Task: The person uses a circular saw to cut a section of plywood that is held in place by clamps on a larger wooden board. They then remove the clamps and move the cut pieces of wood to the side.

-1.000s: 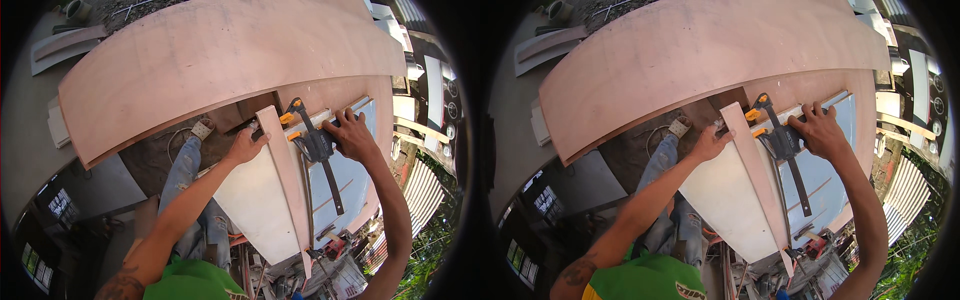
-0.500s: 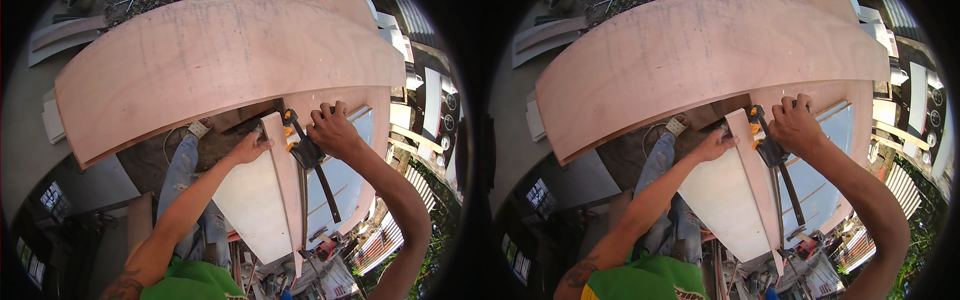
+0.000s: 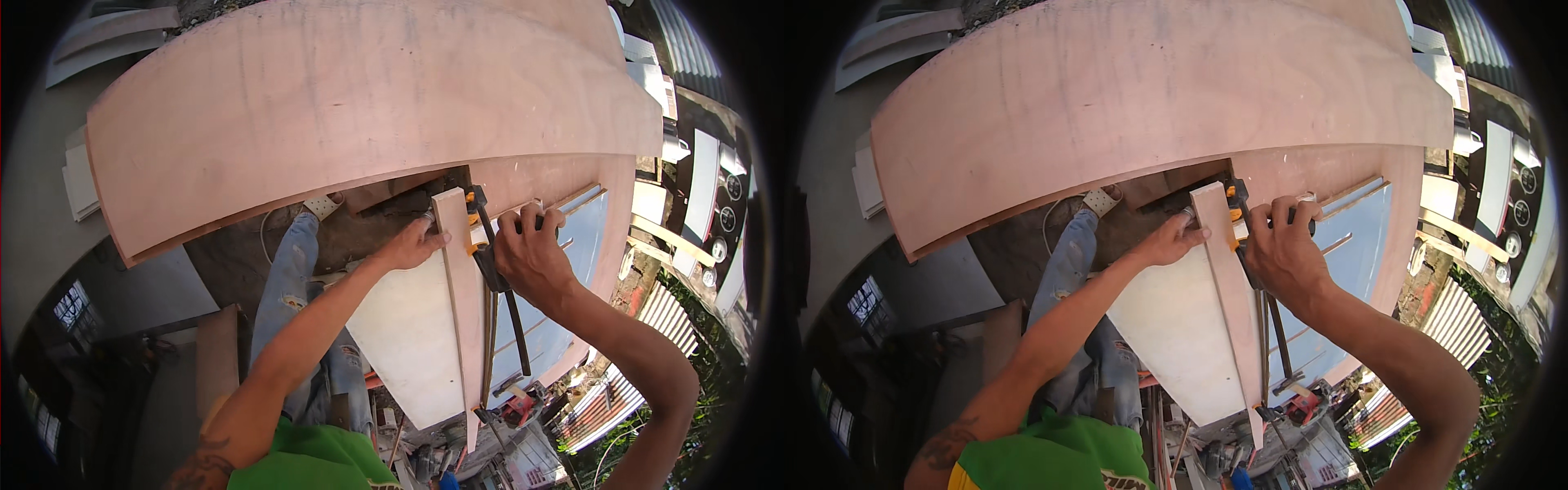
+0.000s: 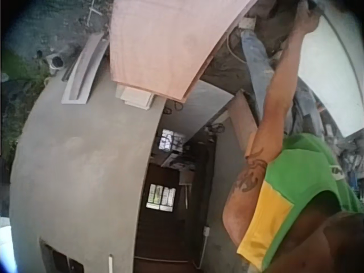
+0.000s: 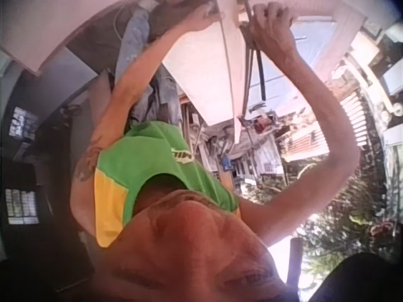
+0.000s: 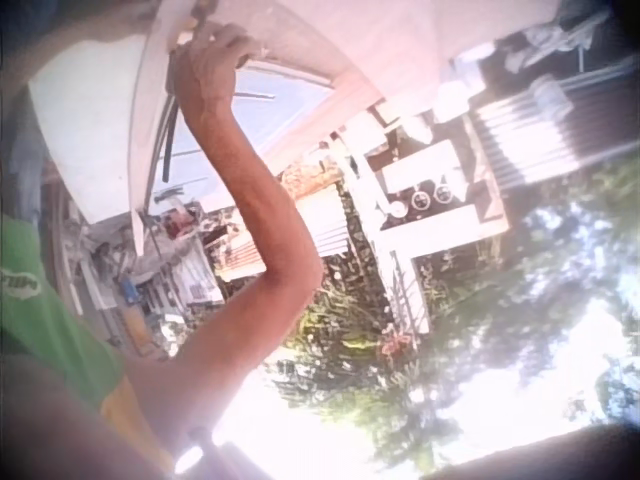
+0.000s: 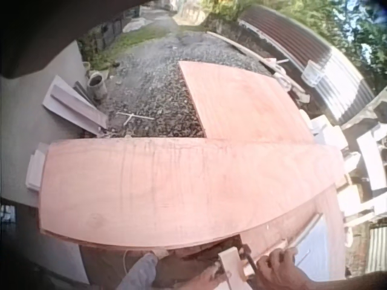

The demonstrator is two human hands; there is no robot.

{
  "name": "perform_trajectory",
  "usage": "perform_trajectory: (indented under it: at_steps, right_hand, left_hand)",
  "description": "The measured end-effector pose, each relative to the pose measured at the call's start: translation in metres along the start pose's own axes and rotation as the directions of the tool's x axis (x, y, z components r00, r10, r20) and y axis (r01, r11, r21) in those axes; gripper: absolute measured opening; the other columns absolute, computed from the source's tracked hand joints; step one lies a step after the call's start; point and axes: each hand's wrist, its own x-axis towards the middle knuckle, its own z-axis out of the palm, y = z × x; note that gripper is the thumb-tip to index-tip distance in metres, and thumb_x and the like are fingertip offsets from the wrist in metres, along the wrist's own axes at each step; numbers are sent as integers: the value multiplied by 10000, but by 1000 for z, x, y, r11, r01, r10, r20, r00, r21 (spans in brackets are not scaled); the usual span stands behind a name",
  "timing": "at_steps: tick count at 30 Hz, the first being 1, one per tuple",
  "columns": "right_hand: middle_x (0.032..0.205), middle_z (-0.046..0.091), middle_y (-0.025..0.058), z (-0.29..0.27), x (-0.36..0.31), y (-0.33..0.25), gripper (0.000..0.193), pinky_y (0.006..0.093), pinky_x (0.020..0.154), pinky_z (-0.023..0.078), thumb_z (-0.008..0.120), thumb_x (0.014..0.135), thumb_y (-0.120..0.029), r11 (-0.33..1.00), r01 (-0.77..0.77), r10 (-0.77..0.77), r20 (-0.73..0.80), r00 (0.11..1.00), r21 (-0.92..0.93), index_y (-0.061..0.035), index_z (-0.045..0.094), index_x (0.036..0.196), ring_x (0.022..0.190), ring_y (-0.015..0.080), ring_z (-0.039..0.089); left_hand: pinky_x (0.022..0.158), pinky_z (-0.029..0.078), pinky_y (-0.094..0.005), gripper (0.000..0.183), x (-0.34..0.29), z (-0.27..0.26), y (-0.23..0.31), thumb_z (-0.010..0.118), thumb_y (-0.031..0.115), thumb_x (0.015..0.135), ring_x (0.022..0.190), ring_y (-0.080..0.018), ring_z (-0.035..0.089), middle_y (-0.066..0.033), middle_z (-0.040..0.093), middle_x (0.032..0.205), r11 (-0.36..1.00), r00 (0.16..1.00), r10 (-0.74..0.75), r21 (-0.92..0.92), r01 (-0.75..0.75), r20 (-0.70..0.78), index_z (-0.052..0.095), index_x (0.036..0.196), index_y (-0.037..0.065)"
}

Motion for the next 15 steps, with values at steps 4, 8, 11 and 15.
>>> perform_trajectory:
  at_steps: [4,8,11,15]
  right_hand:
    - [952,574,71,-14,5,-5,178,549,760,432,635,814,-231,996,-90,89,-12,996,-19,-103,735,886,950,300,539]
    - [953,577,31,39,32,23,161,547,801,428,628,831,-266,987,119,-118,-14,993,111,-167,751,864,964,279,540]
    - [977,548,5,44,53,25,75,483,843,416,680,798,-292,975,174,-179,28,983,135,-258,730,843,990,252,521]
    - [997,557,-19,27,74,26,234,468,815,434,793,678,-341,966,146,-190,202,961,214,-274,727,893,1011,248,536]
  left_hand:
    - [998,414,-310,508,2,-5,-21,573,297,981,1158,-191,541,-155,594,1251,998,997,-41,38,44,-63,460,1320,-64]
    - [1001,412,-314,509,0,7,-5,577,295,980,1158,-196,542,-151,596,1248,1000,1000,-1,-26,1,-16,457,1324,-60]
    - [1010,404,-314,513,0,5,-3,580,299,979,1172,-191,531,-145,590,1256,998,999,44,-35,-44,14,458,1325,-60]
    - [1012,397,-309,505,3,-6,-13,580,303,980,1178,-174,513,-134,581,1267,994,1000,18,-110,-17,10,470,1319,-55]
